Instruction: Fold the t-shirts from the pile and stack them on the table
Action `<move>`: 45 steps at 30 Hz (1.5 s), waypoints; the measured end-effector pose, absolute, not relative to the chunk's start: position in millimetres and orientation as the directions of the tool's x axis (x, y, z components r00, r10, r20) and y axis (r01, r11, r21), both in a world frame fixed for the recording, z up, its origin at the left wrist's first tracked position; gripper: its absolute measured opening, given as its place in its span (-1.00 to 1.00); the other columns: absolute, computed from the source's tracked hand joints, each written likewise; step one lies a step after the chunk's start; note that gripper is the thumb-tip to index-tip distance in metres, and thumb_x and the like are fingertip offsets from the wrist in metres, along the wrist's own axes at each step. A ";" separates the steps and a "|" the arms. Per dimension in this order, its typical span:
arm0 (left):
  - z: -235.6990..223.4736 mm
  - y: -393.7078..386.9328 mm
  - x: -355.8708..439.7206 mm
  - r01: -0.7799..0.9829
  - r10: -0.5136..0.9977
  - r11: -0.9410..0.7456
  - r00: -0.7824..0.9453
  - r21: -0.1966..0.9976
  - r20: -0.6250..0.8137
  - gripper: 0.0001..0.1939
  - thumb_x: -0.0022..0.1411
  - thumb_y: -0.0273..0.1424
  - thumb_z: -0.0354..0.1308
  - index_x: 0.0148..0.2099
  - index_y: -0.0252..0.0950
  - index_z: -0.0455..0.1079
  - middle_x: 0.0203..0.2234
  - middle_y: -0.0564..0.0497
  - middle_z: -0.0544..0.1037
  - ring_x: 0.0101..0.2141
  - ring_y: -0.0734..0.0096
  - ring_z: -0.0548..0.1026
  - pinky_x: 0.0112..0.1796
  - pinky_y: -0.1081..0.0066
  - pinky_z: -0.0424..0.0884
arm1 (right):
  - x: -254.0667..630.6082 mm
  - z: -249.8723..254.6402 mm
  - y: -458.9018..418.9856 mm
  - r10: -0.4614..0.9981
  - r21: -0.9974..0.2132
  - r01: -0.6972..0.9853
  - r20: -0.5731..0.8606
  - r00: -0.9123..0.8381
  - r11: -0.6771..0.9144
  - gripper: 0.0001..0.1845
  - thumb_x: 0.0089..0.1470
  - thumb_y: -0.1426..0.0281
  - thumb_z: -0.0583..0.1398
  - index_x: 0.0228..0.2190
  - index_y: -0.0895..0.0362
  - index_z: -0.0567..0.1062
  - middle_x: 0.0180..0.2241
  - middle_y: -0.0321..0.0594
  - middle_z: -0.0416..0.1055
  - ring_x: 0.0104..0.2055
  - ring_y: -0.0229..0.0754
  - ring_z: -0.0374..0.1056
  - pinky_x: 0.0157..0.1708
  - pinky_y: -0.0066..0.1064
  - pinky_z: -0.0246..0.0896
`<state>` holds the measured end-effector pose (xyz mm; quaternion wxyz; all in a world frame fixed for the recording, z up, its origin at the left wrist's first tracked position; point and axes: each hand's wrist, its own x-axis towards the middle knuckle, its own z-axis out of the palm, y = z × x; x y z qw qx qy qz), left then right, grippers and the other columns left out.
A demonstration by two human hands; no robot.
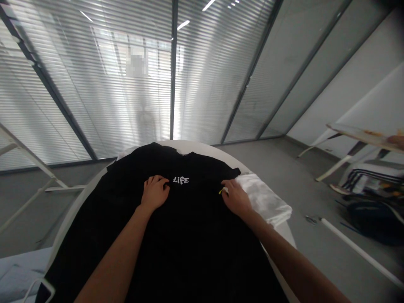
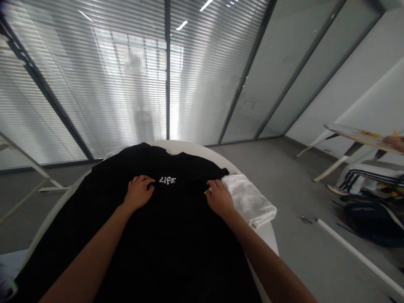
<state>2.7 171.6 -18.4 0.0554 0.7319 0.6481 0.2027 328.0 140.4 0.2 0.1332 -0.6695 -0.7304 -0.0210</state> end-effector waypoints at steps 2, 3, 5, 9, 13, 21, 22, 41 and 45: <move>-17.9 171.6 2.8 0.930 0.973 -0.148 0.076 0.338 0.219 -0.67 0.23 -0.34 0.01 -0.03 -0.12 0.51 -0.02 -0.05 0.48 0.03 0.10 0.33 0.03 0.09 0.22 | 318.5 -9.2 125.8 0.979 -0.047 0.991 0.171 -0.115 0.125 -0.66 0.23 0.39 0.02 0.01 0.11 0.38 -0.03 -0.06 0.36 0.01 -0.03 0.27 0.06 -0.25 0.13; -17.7 171.5 2.9 0.931 0.974 -0.146 0.075 0.335 0.216 -0.67 0.23 -0.34 0.01 -0.03 -0.12 0.51 -0.02 -0.05 0.48 0.03 0.10 0.33 0.03 0.09 0.22 | 315.3 -12.9 120.1 0.980 -0.002 0.995 0.174 -0.096 0.097 -0.64 0.25 0.36 0.01 0.05 0.11 0.36 0.00 -0.03 0.35 0.03 0.00 0.26 0.06 -0.20 0.12; -17.4 171.5 3.0 0.932 0.974 -0.148 0.079 0.330 0.213 -0.66 0.23 -0.33 0.01 -0.02 -0.12 0.51 -0.01 -0.06 0.48 0.03 0.09 0.33 0.03 0.08 0.22 | 311.9 -17.9 111.5 0.978 0.064 0.998 0.207 -0.007 -0.006 -0.58 0.29 0.28 -0.01 0.12 0.11 0.29 0.04 0.04 0.31 0.06 0.08 0.25 0.01 -0.13 0.17; -18.0 171.3 3.0 0.940 0.972 -0.149 0.081 0.308 0.223 -0.66 0.24 -0.33 0.00 -0.02 -0.13 0.51 -0.02 -0.06 0.48 0.03 0.09 0.33 0.03 0.09 0.23 | 312.6 -21.6 101.5 0.978 0.110 0.985 0.175 0.116 -0.136 -0.51 0.32 0.20 -0.09 0.18 0.14 0.22 -0.03 0.11 0.35 -0.07 0.10 0.38 -0.24 -0.19 0.31; -17.5 170.3 3.4 0.941 0.970 -0.165 0.099 0.295 0.224 -0.65 0.24 -0.33 -0.01 0.00 -0.14 0.50 -0.01 -0.07 0.48 0.03 0.08 0.33 0.04 0.08 0.22 | 314.7 -19.1 93.2 0.982 0.116 0.978 0.092 0.162 -0.173 -0.50 0.34 0.22 -0.16 0.19 0.16 0.21 -0.12 0.11 0.43 -0.25 0.07 0.48 -0.39 -0.23 0.33; -12.9 166.8 6.1 0.949 0.970 -0.181 0.130 0.258 0.203 -0.63 0.24 -0.35 -0.02 0.04 -0.16 0.48 0.01 -0.10 0.46 0.07 0.07 0.31 0.07 0.09 0.20 | 316.7 2.6 75.7 0.989 0.058 0.993 -0.106 0.105 -0.099 -0.49 0.33 0.36 -0.14 0.28 0.06 0.07 -0.18 0.00 0.51 -0.24 0.01 0.52 -0.32 -0.26 0.33; -13.0 166.6 6.3 0.949 0.970 -0.185 0.134 0.256 0.205 -0.63 0.25 -0.35 -0.02 0.04 -0.17 0.48 0.01 -0.10 0.46 0.06 0.07 0.31 0.07 0.08 0.20 | 317.8 5.2 75.2 0.988 0.046 0.996 -0.131 0.087 -0.081 -0.48 0.33 0.36 -0.13 0.28 0.05 0.07 -0.19 -0.02 0.52 -0.22 0.00 0.52 -0.30 -0.26 0.32; -15.7 167.0 6.6 0.945 0.964 -0.186 0.123 0.269 0.236 -0.66 0.22 -0.36 0.01 0.00 -0.17 0.48 -0.02 -0.10 0.46 0.04 0.09 0.32 0.07 0.08 0.20 | 240.2 42.8 166.2 0.999 -0.172 0.985 -0.046 -0.018 0.010 -0.43 0.28 0.07 -0.04 0.18 0.09 0.30 0.09 0.07 0.36 0.10 0.13 0.30 0.03 -0.12 0.19; -16.7 167.9 6.1 0.944 0.963 -0.188 0.122 0.271 0.241 -0.66 0.22 -0.36 0.02 -0.01 -0.17 0.48 -0.03 -0.09 0.47 0.03 0.09 0.33 0.04 0.08 0.21 | 204.0 3.4 174.3 0.992 -0.215 0.975 0.120 -0.034 0.059 -0.37 0.31 0.09 -0.08 0.30 0.07 0.12 0.28 0.04 0.13 0.31 0.11 0.03 0.20 -0.03 -0.04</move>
